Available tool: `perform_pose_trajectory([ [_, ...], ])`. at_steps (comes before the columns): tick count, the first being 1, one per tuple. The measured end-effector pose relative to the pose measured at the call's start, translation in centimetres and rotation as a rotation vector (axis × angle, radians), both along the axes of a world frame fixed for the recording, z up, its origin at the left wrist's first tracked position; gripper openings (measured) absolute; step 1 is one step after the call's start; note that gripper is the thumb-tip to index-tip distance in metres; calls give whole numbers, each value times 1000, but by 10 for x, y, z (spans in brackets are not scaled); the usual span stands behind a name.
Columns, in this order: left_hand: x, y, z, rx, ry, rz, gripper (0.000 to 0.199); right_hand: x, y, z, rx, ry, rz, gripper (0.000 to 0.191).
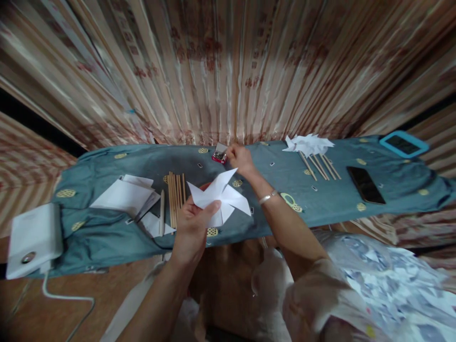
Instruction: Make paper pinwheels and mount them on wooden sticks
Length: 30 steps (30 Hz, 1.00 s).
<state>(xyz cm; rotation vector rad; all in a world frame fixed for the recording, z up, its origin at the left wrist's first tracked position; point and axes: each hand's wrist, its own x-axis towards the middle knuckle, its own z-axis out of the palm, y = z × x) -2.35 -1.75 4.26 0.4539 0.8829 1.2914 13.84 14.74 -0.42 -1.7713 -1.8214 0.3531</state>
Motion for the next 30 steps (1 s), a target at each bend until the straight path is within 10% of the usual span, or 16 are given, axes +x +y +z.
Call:
perform_pose_trajectory([
  [11,-12,15,-4,118,97,127,35,22,-131,-43,45,166,20,11],
  [19,-10,19,-12,163,217,135,41,35,-144,-64,59,110,79,12],
  [30,4,20,-20,168,281,83,34,28,-145,-35,-28,21,38,20],
])
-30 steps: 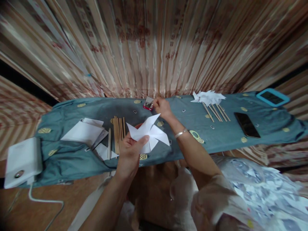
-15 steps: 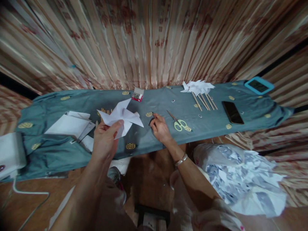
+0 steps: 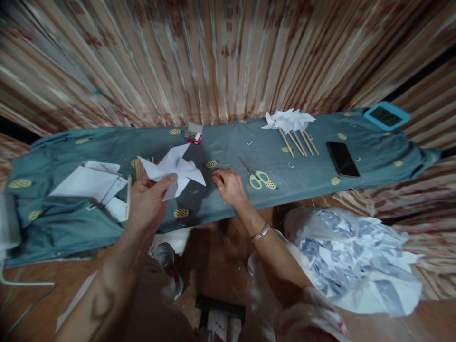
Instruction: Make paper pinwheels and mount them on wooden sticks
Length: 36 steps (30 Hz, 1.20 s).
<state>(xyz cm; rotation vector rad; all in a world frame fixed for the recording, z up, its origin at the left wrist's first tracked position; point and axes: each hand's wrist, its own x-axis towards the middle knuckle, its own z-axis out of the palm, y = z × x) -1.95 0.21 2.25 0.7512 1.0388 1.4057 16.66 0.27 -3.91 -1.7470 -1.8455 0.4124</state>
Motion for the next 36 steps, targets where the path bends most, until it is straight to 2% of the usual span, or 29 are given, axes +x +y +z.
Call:
perform_pose_trajectory([
  [4,1,1,-1,12,19,8,35,-9,-1,6,-37,-231,69,18],
  [7,-2,1,-1,19,27,15,37,-12,-2,7,-58,-265,78,22],
  [13,-8,-1,-5,11,56,23,39,-6,0,-1,-50,-175,73,24],
  [19,-10,-3,-5,0,79,10,32,13,1,-21,24,136,34,12],
  [22,-10,-3,-4,-4,76,16,32,23,-1,-25,37,142,28,12],
  [28,-7,-2,-6,10,79,12,28,36,-3,-13,30,96,1,14],
  [32,0,-3,-7,-3,94,-11,31,27,-4,0,-26,56,-23,20],
  [36,6,-5,-8,-23,65,-43,40,16,-5,2,-58,-119,36,14],
])
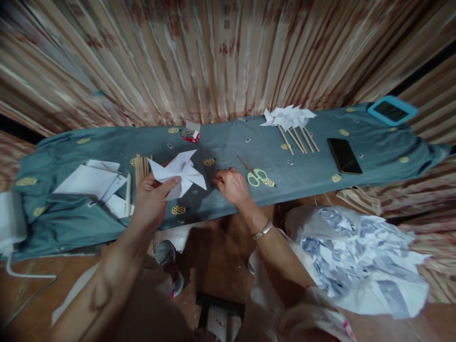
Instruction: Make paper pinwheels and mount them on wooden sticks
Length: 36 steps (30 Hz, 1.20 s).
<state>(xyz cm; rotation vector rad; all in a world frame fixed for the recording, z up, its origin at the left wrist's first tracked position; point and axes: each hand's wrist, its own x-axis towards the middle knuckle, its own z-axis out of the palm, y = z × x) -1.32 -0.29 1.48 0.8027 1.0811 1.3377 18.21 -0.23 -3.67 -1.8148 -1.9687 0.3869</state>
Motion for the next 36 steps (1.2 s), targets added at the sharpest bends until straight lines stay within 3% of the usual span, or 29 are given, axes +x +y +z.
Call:
perform_pose_trajectory([
  [8,4,-1,-2,-14,-60,-52,42,-4,-9,-7,131,-181,88,27],
  [14,5,-4,-1,-17,-106,-83,32,-9,-12,-6,69,-134,67,28],
  [16,5,-6,-1,-14,-105,-86,32,-4,-10,-5,63,-6,9,23],
  [19,5,-7,0,-3,-84,-92,38,9,-12,5,110,381,-125,13],
  [21,5,-9,1,2,-62,-100,40,15,-20,17,150,711,-95,12],
  [23,7,-12,2,1,-39,-111,40,15,-33,33,206,854,-20,12],
  [28,17,-23,7,0,22,-170,39,-6,-62,62,203,744,126,13],
  [36,33,-30,10,2,20,-228,42,-4,-62,55,225,562,106,11],
])
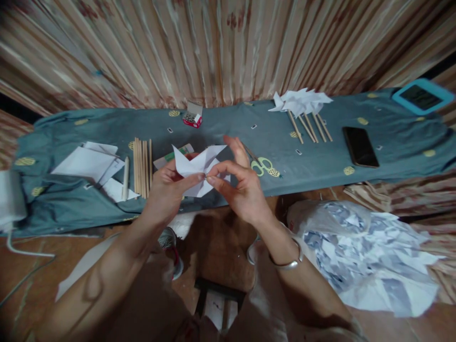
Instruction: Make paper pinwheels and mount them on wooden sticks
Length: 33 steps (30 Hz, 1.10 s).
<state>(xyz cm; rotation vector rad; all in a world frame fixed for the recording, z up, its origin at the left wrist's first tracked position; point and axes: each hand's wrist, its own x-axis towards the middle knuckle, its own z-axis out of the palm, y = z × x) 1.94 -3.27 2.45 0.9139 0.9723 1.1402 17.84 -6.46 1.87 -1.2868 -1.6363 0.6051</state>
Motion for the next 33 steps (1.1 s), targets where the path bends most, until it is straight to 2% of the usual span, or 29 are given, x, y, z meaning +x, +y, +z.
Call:
perform_pose_trajectory([
  [12,7,2,-3,36,1,-81,43,9,-1,2,-67,177,47,4],
  [33,2,2,-8,81,-1,-92,45,8,2,-5,-108,292,108,3],
])
